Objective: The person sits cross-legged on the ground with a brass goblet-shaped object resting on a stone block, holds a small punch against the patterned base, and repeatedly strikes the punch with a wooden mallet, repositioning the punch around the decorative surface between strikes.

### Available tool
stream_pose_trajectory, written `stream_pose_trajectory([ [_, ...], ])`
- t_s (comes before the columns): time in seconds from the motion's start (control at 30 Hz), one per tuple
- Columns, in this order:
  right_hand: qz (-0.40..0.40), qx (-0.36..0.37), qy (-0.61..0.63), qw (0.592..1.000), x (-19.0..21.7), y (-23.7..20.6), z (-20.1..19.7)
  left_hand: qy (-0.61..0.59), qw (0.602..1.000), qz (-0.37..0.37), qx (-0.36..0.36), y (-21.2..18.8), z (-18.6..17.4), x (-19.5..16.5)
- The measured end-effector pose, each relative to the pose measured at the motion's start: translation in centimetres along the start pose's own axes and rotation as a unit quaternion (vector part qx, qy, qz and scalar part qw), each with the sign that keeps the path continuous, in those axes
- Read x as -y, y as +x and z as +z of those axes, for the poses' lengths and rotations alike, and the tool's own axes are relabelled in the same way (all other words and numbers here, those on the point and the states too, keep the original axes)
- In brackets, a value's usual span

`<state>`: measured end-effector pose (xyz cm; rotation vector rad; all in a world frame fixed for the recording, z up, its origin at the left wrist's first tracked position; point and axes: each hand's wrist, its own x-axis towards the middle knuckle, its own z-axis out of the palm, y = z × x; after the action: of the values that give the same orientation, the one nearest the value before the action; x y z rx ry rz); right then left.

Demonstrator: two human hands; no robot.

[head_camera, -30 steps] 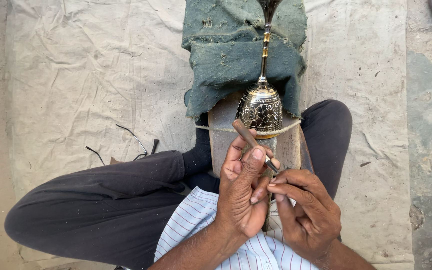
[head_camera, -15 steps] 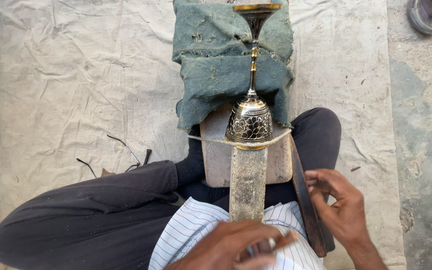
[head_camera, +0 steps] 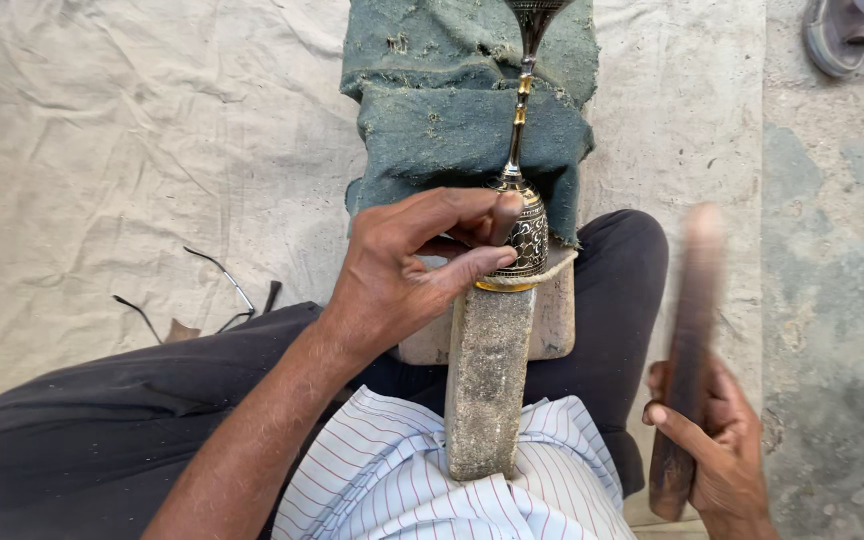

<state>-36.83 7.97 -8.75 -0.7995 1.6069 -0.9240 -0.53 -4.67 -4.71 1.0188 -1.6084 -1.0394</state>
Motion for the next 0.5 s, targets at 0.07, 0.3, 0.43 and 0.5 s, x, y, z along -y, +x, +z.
stream_pose_trajectory([
  [0.07, -0.008, 0.112, 0.087, 0.990, 1.7, -0.2, -0.5, 0.014, 0.999, 0.015, 0.024, 0.6, 0.0, 0.2],
  [0.3, -0.072, -0.003, -0.374, 0.924, 11.7, 0.8, 0.5, 0.037, 0.998, 0.044, 0.040, 1.7, -0.1, 0.2],
  [0.43, -0.193, -0.019, -0.566, 0.801, 16.5, 2.6, 0.9, 0.108, 0.991, 0.073, 0.038, 1.5, 0.2, 0.3],
  [0.5, -0.272, -0.044, -0.609, 0.743, 17.8, 3.4, 1.1, 0.106, 0.992, 0.064, 0.035, 1.5, 0.3, 0.3],
])
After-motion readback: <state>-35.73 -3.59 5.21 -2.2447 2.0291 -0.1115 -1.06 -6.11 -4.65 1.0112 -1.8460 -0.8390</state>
